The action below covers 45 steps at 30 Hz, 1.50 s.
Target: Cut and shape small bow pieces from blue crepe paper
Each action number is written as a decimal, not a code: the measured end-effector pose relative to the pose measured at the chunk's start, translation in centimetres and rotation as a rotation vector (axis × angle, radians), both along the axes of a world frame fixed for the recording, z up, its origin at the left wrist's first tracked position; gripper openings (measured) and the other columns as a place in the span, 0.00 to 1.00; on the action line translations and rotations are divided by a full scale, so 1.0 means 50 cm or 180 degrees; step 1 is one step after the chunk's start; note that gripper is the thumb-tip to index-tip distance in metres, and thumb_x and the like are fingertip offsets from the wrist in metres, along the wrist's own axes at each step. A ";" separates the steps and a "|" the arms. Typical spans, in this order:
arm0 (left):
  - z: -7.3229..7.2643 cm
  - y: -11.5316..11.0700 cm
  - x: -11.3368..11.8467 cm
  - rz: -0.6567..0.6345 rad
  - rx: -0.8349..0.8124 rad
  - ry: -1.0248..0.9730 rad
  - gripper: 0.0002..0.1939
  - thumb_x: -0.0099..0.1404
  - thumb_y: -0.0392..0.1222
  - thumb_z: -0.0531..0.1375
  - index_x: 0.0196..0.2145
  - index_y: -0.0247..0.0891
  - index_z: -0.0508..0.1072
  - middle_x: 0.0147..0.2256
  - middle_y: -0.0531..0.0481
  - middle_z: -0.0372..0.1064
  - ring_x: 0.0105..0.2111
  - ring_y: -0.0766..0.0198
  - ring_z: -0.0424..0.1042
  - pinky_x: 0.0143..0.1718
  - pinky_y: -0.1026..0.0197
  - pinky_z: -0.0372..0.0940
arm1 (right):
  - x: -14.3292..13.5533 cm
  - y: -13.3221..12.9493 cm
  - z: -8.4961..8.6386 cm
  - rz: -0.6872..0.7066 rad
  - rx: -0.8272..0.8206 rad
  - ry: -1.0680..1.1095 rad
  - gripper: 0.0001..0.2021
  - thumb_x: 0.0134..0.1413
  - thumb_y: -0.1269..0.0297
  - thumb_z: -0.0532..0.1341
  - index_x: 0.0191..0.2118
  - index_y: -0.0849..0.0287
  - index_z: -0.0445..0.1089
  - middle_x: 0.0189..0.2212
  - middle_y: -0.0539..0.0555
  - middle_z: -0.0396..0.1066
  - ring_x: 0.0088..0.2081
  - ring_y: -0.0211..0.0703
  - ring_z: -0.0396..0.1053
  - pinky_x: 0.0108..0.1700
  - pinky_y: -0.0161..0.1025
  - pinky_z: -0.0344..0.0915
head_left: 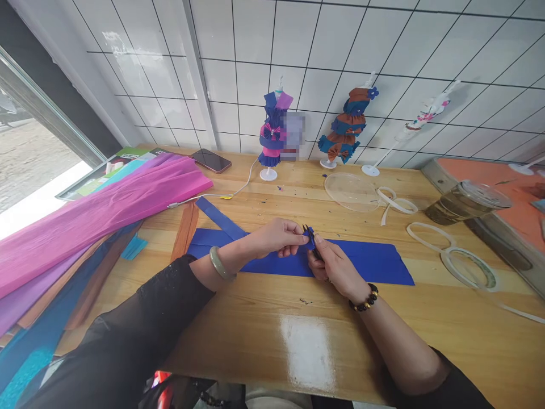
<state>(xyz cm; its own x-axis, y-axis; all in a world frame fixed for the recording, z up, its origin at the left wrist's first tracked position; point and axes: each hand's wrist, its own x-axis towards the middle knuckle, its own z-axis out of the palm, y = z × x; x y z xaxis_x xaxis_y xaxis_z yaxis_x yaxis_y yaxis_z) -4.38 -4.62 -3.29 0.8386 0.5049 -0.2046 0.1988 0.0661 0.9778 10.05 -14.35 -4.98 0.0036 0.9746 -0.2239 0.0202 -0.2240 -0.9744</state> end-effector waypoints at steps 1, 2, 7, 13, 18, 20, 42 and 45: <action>0.000 0.000 0.000 0.0004 0.0000 -0.0017 0.14 0.57 0.49 0.58 0.24 0.34 0.64 0.18 0.56 0.62 0.15 0.76 0.58 0.17 0.70 0.55 | 0.000 0.000 -0.001 0.0002 0.0003 0.0004 0.24 0.56 0.44 0.47 0.20 0.58 0.52 0.14 0.42 0.42 0.15 0.29 0.42 0.17 0.32 0.41; -0.001 0.001 -0.001 0.0003 -0.0002 -0.0036 0.14 0.57 0.49 0.58 0.25 0.34 0.64 0.18 0.56 0.62 0.15 0.76 0.58 0.17 0.70 0.55 | 0.001 0.000 -0.001 0.0005 0.0005 0.0003 0.24 0.56 0.44 0.47 0.20 0.58 0.51 0.14 0.42 0.42 0.15 0.29 0.42 0.17 0.32 0.42; -0.001 0.002 -0.002 -0.0001 -0.0008 -0.0019 0.14 0.57 0.49 0.58 0.25 0.34 0.65 0.19 0.56 0.62 0.16 0.76 0.58 0.18 0.70 0.55 | 0.000 0.000 0.002 -0.0013 0.0031 -0.0081 0.24 0.56 0.44 0.47 0.18 0.57 0.50 0.14 0.43 0.43 0.15 0.29 0.42 0.17 0.32 0.42; -0.001 0.002 -0.002 0.0004 -0.0018 -0.0077 0.15 0.56 0.50 0.59 0.25 0.34 0.65 0.19 0.56 0.63 0.16 0.75 0.58 0.17 0.70 0.55 | -0.002 0.000 0.006 -0.0029 0.0074 -0.0129 0.25 0.55 0.42 0.47 0.18 0.56 0.49 0.14 0.43 0.44 0.15 0.30 0.43 0.17 0.33 0.43; 0.000 0.003 -0.002 -0.0014 -0.0026 -0.0065 0.15 0.56 0.50 0.58 0.26 0.34 0.65 0.19 0.56 0.62 0.16 0.75 0.58 0.17 0.69 0.55 | -0.002 -0.001 0.009 -0.0017 0.0070 -0.0203 0.25 0.54 0.41 0.47 0.18 0.56 0.48 0.14 0.43 0.43 0.15 0.31 0.43 0.17 0.33 0.43; 0.001 0.003 -0.002 -0.0015 -0.0016 -0.0045 0.15 0.56 0.51 0.59 0.26 0.34 0.65 0.19 0.56 0.62 0.16 0.76 0.58 0.17 0.69 0.55 | -0.001 -0.001 0.008 -0.0014 0.0065 -0.0220 0.25 0.55 0.42 0.46 0.18 0.56 0.48 0.14 0.43 0.43 0.15 0.31 0.43 0.17 0.33 0.42; 0.012 0.000 -0.004 -0.0042 0.0066 0.0015 0.14 0.56 0.49 0.59 0.24 0.34 0.65 0.19 0.55 0.62 0.16 0.75 0.58 0.18 0.69 0.55 | 0.000 -0.004 0.011 0.0036 0.0062 -0.0256 0.24 0.55 0.42 0.46 0.20 0.56 0.50 0.15 0.43 0.44 0.16 0.31 0.43 0.18 0.33 0.43; 0.014 0.002 -0.005 -0.0055 0.0066 0.0004 0.15 0.56 0.50 0.59 0.24 0.34 0.65 0.19 0.55 0.62 0.16 0.75 0.58 0.18 0.69 0.55 | 0.000 -0.004 0.012 0.0027 0.0107 -0.0282 0.24 0.55 0.42 0.46 0.19 0.56 0.49 0.14 0.44 0.45 0.16 0.31 0.44 0.17 0.33 0.43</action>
